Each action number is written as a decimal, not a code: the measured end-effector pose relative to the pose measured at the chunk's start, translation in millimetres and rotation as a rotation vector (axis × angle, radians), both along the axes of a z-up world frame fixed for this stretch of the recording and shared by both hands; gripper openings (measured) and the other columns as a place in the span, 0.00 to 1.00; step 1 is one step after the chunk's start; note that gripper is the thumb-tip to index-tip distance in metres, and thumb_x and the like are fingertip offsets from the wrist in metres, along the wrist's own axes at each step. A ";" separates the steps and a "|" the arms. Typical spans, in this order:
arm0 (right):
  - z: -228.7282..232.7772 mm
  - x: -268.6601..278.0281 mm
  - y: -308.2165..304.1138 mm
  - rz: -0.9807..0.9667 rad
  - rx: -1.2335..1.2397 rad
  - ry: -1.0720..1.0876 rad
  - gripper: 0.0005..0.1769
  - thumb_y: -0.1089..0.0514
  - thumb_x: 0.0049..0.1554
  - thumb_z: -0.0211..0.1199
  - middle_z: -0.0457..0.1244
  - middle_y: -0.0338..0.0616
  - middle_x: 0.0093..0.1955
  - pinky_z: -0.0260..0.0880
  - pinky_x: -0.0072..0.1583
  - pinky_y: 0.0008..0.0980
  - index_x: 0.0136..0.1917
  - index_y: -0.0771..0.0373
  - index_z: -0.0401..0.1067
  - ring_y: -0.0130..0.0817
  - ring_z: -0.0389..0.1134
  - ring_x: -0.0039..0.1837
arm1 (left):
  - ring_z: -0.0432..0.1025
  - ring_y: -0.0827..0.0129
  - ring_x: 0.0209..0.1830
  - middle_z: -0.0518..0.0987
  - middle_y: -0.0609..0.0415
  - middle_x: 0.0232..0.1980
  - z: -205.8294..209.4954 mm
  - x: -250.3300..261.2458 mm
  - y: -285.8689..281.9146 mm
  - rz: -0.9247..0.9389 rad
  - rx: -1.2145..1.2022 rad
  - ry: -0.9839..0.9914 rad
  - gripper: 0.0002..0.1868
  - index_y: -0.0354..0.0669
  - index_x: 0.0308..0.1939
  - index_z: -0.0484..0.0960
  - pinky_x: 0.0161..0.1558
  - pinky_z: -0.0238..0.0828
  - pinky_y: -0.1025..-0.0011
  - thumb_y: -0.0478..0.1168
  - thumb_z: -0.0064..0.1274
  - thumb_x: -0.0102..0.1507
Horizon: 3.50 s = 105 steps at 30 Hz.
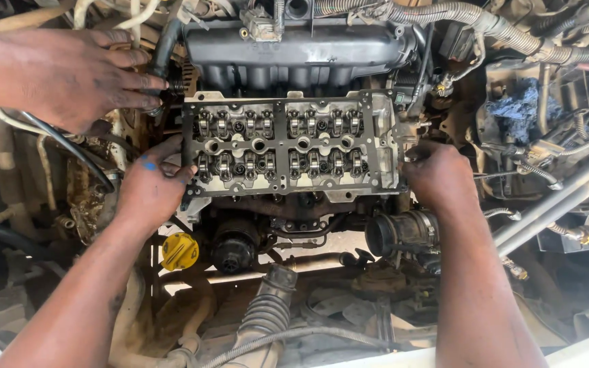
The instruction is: Repairing and assembling components within a vehicle's engine bay, including the cylinder head and gasket.
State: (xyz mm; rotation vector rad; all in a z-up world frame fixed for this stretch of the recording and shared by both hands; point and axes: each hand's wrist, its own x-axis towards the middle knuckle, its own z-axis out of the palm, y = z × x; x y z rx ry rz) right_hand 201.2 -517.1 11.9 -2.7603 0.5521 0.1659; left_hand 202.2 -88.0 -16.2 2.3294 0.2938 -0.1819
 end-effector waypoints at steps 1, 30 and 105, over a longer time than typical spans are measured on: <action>1.5 0.3 1.0 -0.001 0.002 0.010 0.24 0.50 0.51 0.71 0.71 0.57 0.54 0.70 0.62 0.46 0.60 0.56 0.79 0.52 0.73 0.57 | 0.80 0.62 0.39 0.85 0.48 0.42 0.4 0.3 0.1 -0.005 0.015 0.006 0.31 0.50 0.69 0.77 0.44 0.73 0.65 0.41 0.62 0.60; 15.1 -0.1 20.1 0.084 -0.003 0.112 0.32 0.46 0.56 0.65 0.67 0.60 0.62 0.65 0.66 0.49 0.72 0.56 0.69 0.55 0.68 0.65 | 0.79 0.57 0.48 0.84 0.47 0.55 -15.1 0.7 8.6 0.018 0.027 -0.003 0.23 0.49 0.62 0.80 0.52 0.73 0.63 0.39 0.55 0.62; 10.7 2.5 16.6 0.006 -0.141 0.005 0.28 0.45 0.61 0.55 0.66 0.63 0.64 0.64 0.66 0.57 0.71 0.56 0.70 0.63 0.66 0.66 | 0.63 0.32 0.66 0.66 0.28 0.66 3.7 -12.3 -25.4 -0.148 0.155 0.042 0.33 0.37 0.68 0.59 0.65 0.62 0.49 0.36 0.52 0.61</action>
